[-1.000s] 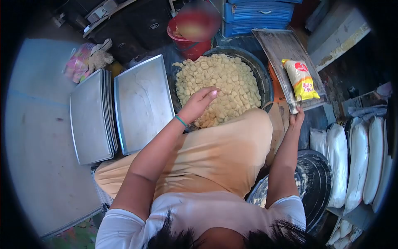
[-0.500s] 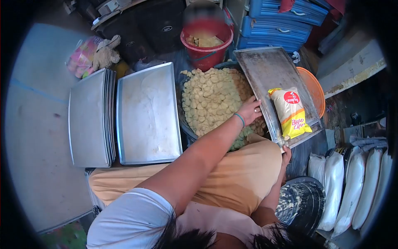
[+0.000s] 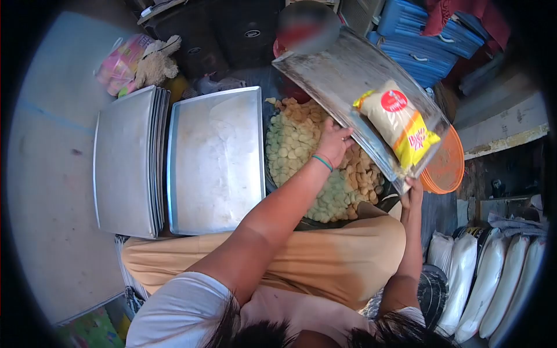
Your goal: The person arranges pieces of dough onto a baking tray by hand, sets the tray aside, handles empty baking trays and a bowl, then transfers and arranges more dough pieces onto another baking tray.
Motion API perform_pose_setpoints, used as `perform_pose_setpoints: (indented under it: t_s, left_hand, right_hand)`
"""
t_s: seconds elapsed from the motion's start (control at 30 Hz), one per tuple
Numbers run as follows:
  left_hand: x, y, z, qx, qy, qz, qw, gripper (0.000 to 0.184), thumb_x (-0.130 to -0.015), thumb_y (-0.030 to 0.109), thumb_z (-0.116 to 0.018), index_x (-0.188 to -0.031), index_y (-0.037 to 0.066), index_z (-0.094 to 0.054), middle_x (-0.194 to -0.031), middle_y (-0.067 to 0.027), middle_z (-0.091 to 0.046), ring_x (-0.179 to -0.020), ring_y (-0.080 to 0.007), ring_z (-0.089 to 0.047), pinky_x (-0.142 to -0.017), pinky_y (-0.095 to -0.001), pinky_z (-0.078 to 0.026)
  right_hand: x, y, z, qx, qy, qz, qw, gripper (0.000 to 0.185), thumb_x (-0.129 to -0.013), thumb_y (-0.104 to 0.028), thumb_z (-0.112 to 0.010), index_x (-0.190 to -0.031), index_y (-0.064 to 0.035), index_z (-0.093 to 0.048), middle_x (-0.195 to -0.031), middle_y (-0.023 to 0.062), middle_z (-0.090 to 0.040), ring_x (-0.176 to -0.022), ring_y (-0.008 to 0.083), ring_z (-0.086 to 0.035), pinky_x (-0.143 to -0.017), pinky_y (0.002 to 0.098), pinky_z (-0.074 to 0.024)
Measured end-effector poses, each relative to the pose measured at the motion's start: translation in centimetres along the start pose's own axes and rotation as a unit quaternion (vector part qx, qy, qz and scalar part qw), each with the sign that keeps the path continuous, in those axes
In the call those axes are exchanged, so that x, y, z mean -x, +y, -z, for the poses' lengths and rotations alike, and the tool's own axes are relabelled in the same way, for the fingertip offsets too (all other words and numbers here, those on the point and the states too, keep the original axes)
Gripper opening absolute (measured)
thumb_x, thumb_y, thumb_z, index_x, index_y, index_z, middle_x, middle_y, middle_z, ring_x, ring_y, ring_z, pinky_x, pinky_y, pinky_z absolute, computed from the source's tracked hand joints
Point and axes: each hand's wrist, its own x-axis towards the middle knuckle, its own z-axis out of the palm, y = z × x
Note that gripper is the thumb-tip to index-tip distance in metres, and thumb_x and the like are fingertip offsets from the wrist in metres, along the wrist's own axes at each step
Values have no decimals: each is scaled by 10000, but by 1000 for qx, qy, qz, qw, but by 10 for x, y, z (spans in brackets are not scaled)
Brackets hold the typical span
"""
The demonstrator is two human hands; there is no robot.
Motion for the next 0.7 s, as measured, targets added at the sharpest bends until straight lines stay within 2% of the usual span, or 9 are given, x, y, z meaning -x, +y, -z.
perform_pose_setpoints:
  t_s: [0.1, 0.17, 0.3, 0.4, 0.5, 0.57, 0.63, 0.67, 0.7]
  left_hand:
    - [-17, 22, 9, 12, 64, -50, 997, 459, -837, -91, -562, -1216, 126, -420, -1141, -80, -573, -1028, -237, -592, -858, -440, -526]
    - [-39, 30, 31, 29, 54, -69, 996, 465, -849, -111, -523, -1231, 123, -402, -1161, -92, -556, -1028, -261, -589, -896, -473, -523]
    - [-72, 45, 58, 33, 122, -86, 988, 444, -894, -99, -472, -1271, 119, -386, -1239, -119, -520, -1077, -299, -575, -935, -510, -508]
    - [-108, 46, 67, 50, 164, -46, 984, 428, -936, -61, -437, -1313, 134, -386, -1270, -130, -500, -1104, -316, -566, -966, -541, -492]
    - [-140, 54, 80, -19, 105, -10, 994, 395, -945, -48, -429, -1307, 109, -402, -1244, -136, -516, -1111, -332, -566, -954, -536, -507]
    - [-156, 63, 76, -50, 115, 42, 991, 337, -952, -34, -423, -1283, 27, -412, -1213, -168, -528, -1094, -347, -584, -909, -518, -542]
    - [-159, 71, 63, -86, 130, 91, 984, 300, -961, -14, -412, -1260, -10, -427, -1197, -186, -537, -1081, -347, -594, -886, -508, -558]
    - [-168, 73, 67, -71, 117, 117, 984, 289, -965, 0, -408, -1253, -17, -433, -1188, -191, -544, -1072, -346, -599, -881, -501, -562]
    - [-179, 72, 77, -56, 105, 144, 982, 281, -970, 14, -403, -1246, -24, -440, -1180, -196, -551, -1063, -344, -605, -875, -494, -565]
  right_hand:
    - [-56, -5, -18, 33, -32, -63, 997, 717, -731, -59, -681, -1371, 34, -372, -1292, 156, -534, -1172, 290, -555, -1017, 406, -450]
    - [-100, 4, -19, 28, -81, -104, 991, 685, -751, -56, -681, -1362, 42, -387, -1283, 167, -547, -1163, 292, -566, -1020, 405, -451]
    - [-167, 19, -42, 6, -130, -202, 971, 597, -807, -18, -612, -1358, 47, -392, -1298, 196, -541, -1175, 301, -568, -1007, 415, -471]
    - [-204, 25, -37, 39, -69, -177, 981, 538, -832, 33, -507, -1354, 45, -374, -1253, 183, -558, -1114, 297, -596, -983, 420, -491]
    - [-237, 20, -37, 70, 8, -148, 986, 450, -835, 55, -417, -1284, 49, -418, -1209, 184, -561, -983, 281, -633, -928, 409, -527]
    - [-270, 19, -25, 51, -51, -135, 988, 409, -837, 49, -425, -1245, 65, -432, -1211, 204, -543, -991, 271, -619, -902, 422, -539]
    - [-298, 18, -12, 17, 113, -94, 989, 346, -877, -6, -456, -1212, 79, -443, -1213, 214, -514, -1000, 275, -604, -877, 435, -547]
    - [-326, 26, 13, -88, 299, 0, 950, 398, -915, -171, -532, -1205, 81, -427, -1215, 236, -490, -1038, 328, -590, -882, 462, -534]
    - [-318, 29, 3, -96, 289, -29, 952, 442, -910, -226, -554, -1207, 72, -422, -1219, 238, -482, -1070, 339, -572, -894, 469, -524]
